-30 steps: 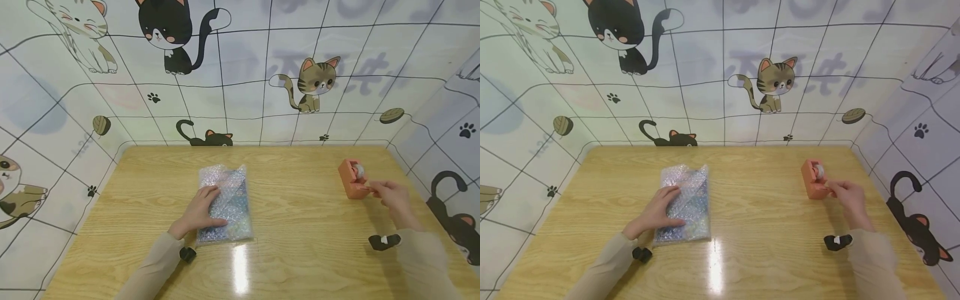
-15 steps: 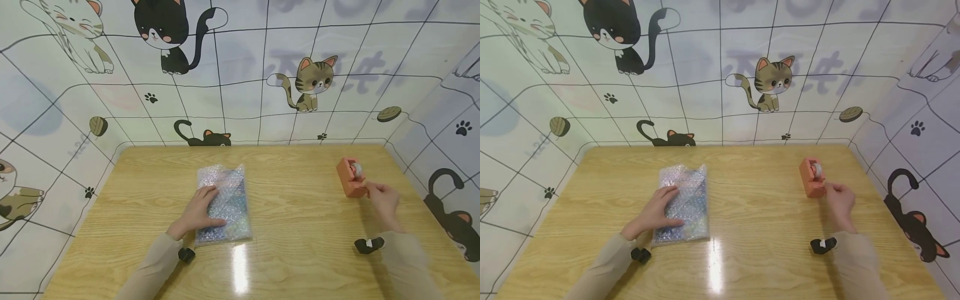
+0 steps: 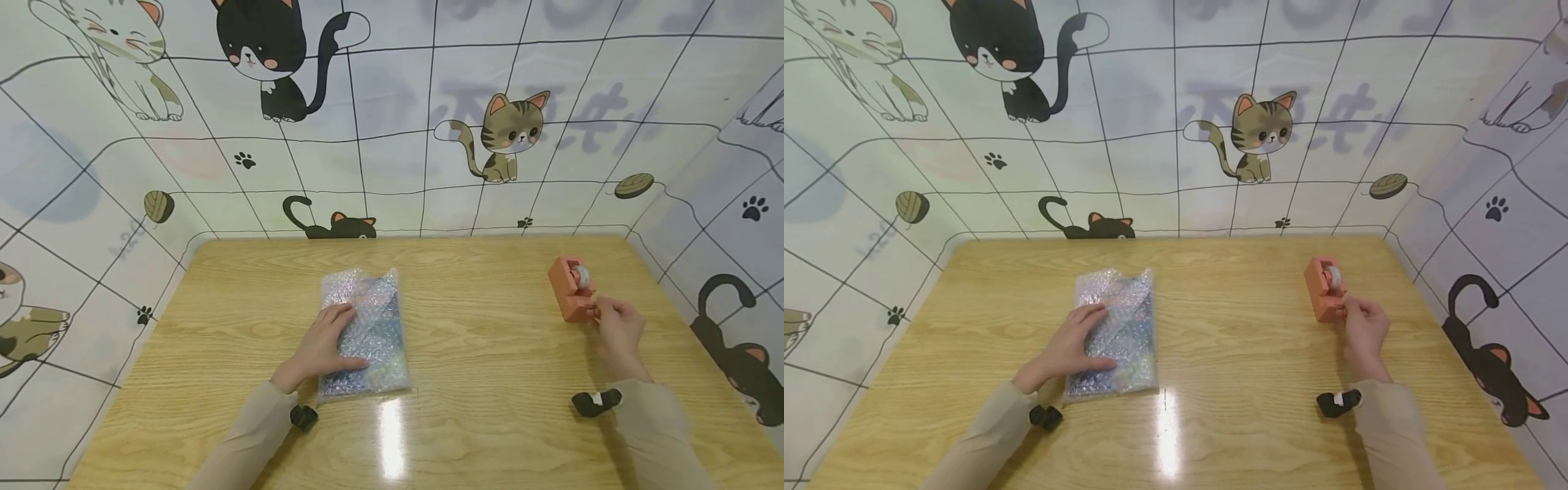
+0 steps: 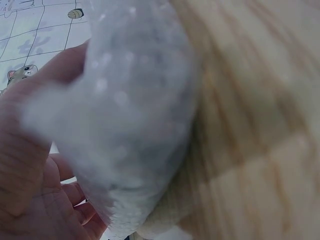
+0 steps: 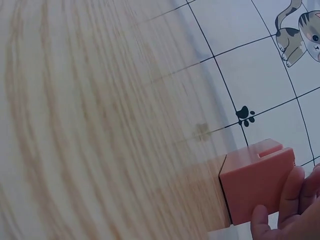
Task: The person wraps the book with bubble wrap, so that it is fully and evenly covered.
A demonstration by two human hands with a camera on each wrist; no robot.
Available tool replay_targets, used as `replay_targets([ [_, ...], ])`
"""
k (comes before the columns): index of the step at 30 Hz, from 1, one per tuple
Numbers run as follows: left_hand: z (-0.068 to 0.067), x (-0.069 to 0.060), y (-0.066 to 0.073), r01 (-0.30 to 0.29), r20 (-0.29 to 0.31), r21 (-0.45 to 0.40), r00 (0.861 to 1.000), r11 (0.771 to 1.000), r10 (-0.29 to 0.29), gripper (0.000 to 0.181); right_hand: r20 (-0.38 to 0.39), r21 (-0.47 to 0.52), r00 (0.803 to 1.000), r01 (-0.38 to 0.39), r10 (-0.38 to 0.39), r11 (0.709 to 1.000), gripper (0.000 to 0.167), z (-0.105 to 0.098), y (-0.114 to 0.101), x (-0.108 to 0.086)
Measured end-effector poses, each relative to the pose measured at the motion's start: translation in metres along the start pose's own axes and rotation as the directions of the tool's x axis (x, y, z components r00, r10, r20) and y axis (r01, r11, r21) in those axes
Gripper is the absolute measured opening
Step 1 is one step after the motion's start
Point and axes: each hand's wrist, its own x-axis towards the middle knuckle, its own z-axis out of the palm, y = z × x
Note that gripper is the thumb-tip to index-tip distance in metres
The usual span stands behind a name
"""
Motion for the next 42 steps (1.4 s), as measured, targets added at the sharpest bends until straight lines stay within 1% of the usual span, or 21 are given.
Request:
replay_targets([
  [2,0.0,0.0,0.0,0.003,0.002,-0.002,1.0,1.0,-0.003,0.095,0.006,0.023,1.0,-0.007,0.007,1.0,0.015,0.0,0.0,0.0],
  [4,0.0,0.0,0.001,0.005,0.002,-0.006,1.0,1.0,-0.005,0.095,0.02,0.022,1.0,-0.002,0.002,1.0,0.015,-0.001,0.0,-0.001],
  [7,0.0,-0.001,0.001,0.002,-0.003,-0.009,1.0,1.0,-0.002,0.094,0.048,0.023,0.999,-0.021,0.019,1.0,0.018,-0.003,-0.002,-0.003],
  [10,0.0,-0.001,0.0,-0.004,-0.01,-0.008,1.0,1.0,0.004,0.095,0.119,0.086,0.991,-0.069,0.059,0.994,0.022,-0.006,-0.006,-0.004],
  [12,0.0,-0.002,0.0,-0.009,-0.015,-0.01,1.0,1.0,0.009,0.095,0.166,0.147,0.982,-0.114,0.089,0.983,0.024,-0.008,-0.009,-0.005],
  [14,0.0,-0.002,0.001,-0.012,-0.017,-0.013,1.0,1.0,0.012,0.095,0.207,0.194,0.973,-0.141,0.1,0.971,0.024,-0.01,-0.009,-0.005],
  [17,-0.001,-0.002,0.001,-0.015,-0.019,-0.017,1.0,1.0,0.015,0.095,0.247,0.231,0.964,-0.155,0.096,0.961,0.025,-0.012,-0.008,-0.004],
  [20,-0.001,-0.002,0.002,-0.015,-0.019,-0.014,1.0,1.0,0.015,0.095,0.259,0.247,0.963,-0.14,0.074,0.959,0.024,-0.012,-0.006,-0.005],
  [22,-0.001,-0.002,0.002,-0.017,-0.019,-0.014,1.0,1.0,0.017,0.095,0.236,0.25,0.97,-0.119,0.059,0.961,0.022,-0.011,-0.005,-0.006],
  [24,0.0,-0.002,0.001,-0.019,-0.02,-0.011,1.0,1.0,0.019,0.095,0.179,0.225,0.982,-0.092,0.052,0.97,0.02,-0.008,-0.004,-0.008],
  [26,0.0,-0.002,0.001,-0.021,-0.022,-0.013,1.0,1.0,0.021,0.095,0.112,0.177,0.993,-0.069,0.049,0.982,0.02,-0.005,-0.004,-0.009],
  [28,0.0,-0.002,0.0,-0.022,-0.024,-0.012,0.999,1.0,0.022,0.095,0.047,0.145,0.997,-0.075,0.069,0.987,0.019,-0.003,-0.004,-0.01],
  [29,0.0,-0.001,0.0,-0.022,-0.024,-0.011,0.999,1.0,0.021,0.095,0.026,0.131,0.996,-0.086,0.083,0.988,0.019,-0.003,-0.004,-0.011],
  [32,0.0,-0.001,0.0,-0.022,-0.026,-0.01,0.999,1.0,0.021,0.095,-0.001,0.116,0.993,-0.12,0.121,0.986,0.017,-0.004,-0.003,-0.011],
  [34,0.0,-0.001,0.0,-0.023,-0.026,-0.009,0.999,1.0,0.023,0.095,0.031,0.132,0.988,-0.152,0.149,0.98,0.015,-0.006,-0.004,-0.012],
  [36,0.0,-0.001,0.0,-0.021,-0.025,-0.011,0.999,1.0,0.021,0.094,0.088,0.151,0.982,-0.177,0.165,0.973,0.014,-0.008,-0.004,-0.012],
  [39,0.0,-0.001,0.0,-0.018,-0.022,-0.015,1.0,1.0,0.018,0.095,0.194,0.199,0.964,-0.221,0.183,0.955,0.011,-0.012,-0.005,-0.012],
  [42,0.0,-0.001,0.0,-0.016,-0.016,-0.011,1.0,1.0,0.016,0.095,0.256,0.243,0.948,-0.252,0.189,0.936,0.009,-0.015,-0.006,-0.012],
])
